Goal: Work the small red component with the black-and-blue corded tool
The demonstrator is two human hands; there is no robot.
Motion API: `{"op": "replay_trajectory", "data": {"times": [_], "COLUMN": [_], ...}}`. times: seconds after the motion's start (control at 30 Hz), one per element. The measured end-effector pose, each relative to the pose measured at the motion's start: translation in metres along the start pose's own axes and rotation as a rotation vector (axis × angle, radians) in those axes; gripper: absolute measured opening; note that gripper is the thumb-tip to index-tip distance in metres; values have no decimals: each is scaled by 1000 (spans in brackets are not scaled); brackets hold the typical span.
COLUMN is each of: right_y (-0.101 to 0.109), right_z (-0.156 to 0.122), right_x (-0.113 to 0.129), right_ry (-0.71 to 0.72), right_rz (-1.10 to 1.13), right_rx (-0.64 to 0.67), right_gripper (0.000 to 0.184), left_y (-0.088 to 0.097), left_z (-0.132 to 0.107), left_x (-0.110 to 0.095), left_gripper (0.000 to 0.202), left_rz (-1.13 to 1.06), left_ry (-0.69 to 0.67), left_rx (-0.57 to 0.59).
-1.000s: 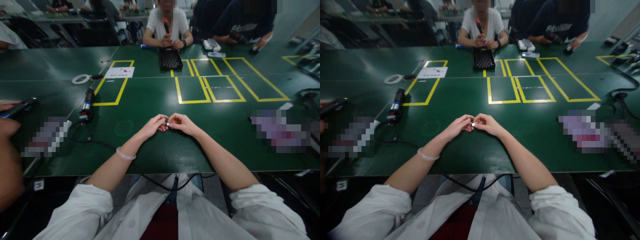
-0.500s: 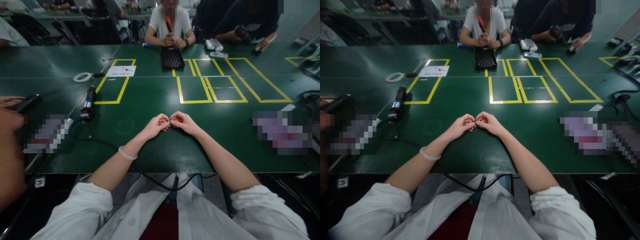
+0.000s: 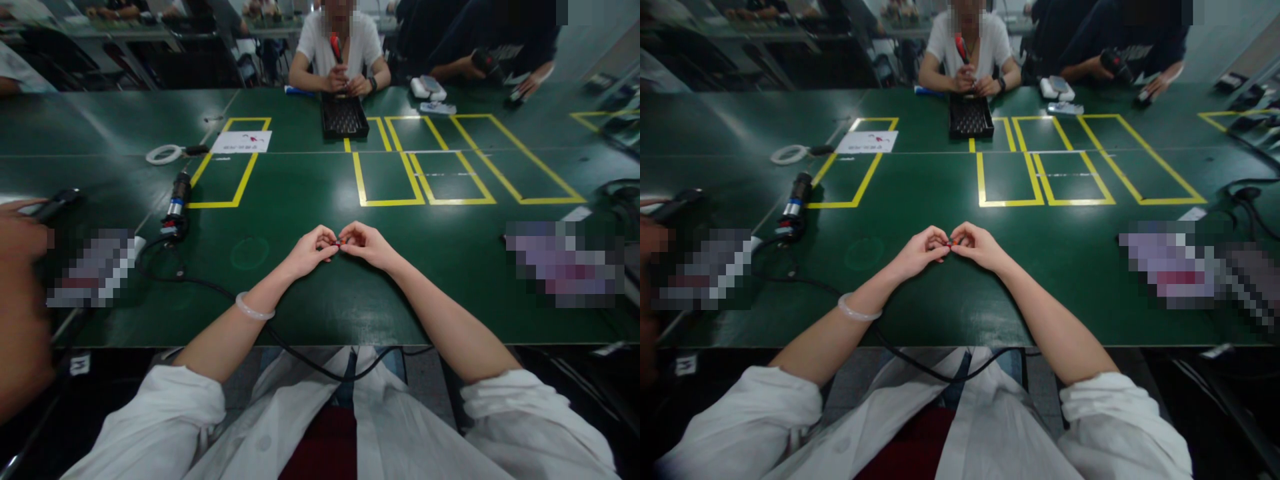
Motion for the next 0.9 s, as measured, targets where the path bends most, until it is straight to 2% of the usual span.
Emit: {"op": "replay_trajectory", "data": {"times": [0.3, 0.9], "right_y": [-1, 0], "right_z": [-1, -3], "right_x": [1, 10], "right_ry": [20, 87], "right_rz": [-27, -166], "right_rx": [17, 2], "right_gripper": [26, 18], "left_y": [1, 1], "left_z": [0, 0], "left_x": [-5, -4], "left_gripper": [26, 23], "left_rz": [56, 76], "left_ry": [-80, -46], "left_rx": [4, -9]}}
Point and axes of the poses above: each hand's wrist, its own z-axis towards the middle knuckle, its own y-axis out of the back of the hand, x = y × z, the point moved 8 cm from there along z, towards the middle knuckle, and after that the axes turned 15 degrees about -z, right-handed, at the moved point
